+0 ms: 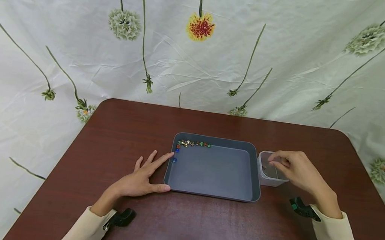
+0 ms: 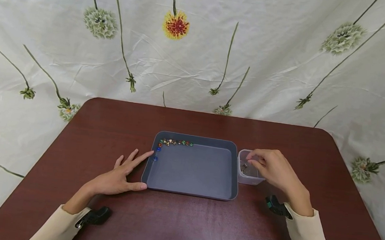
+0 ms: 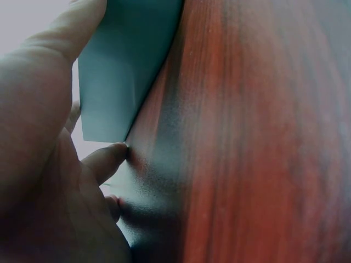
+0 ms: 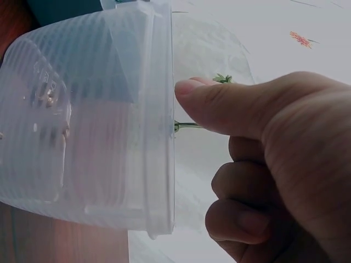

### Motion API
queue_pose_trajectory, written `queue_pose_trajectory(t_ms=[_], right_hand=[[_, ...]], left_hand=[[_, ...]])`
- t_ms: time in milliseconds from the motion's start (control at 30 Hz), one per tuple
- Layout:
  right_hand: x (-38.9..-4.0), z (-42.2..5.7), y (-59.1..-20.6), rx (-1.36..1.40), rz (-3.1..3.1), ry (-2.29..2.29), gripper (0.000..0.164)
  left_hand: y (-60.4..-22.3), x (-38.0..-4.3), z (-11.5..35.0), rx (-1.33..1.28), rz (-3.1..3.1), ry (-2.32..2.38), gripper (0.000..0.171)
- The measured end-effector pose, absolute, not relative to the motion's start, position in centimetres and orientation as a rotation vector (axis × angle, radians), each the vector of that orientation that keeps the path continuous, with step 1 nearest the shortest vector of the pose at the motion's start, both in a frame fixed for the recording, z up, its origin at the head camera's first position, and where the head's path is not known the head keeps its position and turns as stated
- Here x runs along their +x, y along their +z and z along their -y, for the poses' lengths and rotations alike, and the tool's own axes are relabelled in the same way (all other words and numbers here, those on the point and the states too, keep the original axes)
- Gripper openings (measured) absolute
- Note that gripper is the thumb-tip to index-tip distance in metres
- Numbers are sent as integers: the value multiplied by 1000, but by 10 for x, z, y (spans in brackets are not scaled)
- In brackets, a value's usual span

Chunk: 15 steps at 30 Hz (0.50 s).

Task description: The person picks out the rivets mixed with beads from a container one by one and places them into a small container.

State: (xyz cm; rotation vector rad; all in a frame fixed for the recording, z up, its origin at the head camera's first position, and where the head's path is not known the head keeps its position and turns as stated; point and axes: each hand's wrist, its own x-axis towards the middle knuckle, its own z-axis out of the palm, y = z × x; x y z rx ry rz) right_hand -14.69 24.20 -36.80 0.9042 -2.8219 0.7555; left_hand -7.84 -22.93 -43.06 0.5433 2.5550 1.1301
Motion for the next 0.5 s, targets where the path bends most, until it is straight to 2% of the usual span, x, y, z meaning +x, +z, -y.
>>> queue_pose_trajectory(t_ms=[500], right_hand=[[-147,-232,-371,931,2854,775,14]], left_hand=[[-430,-78,230,546,-2549,1137,94]])
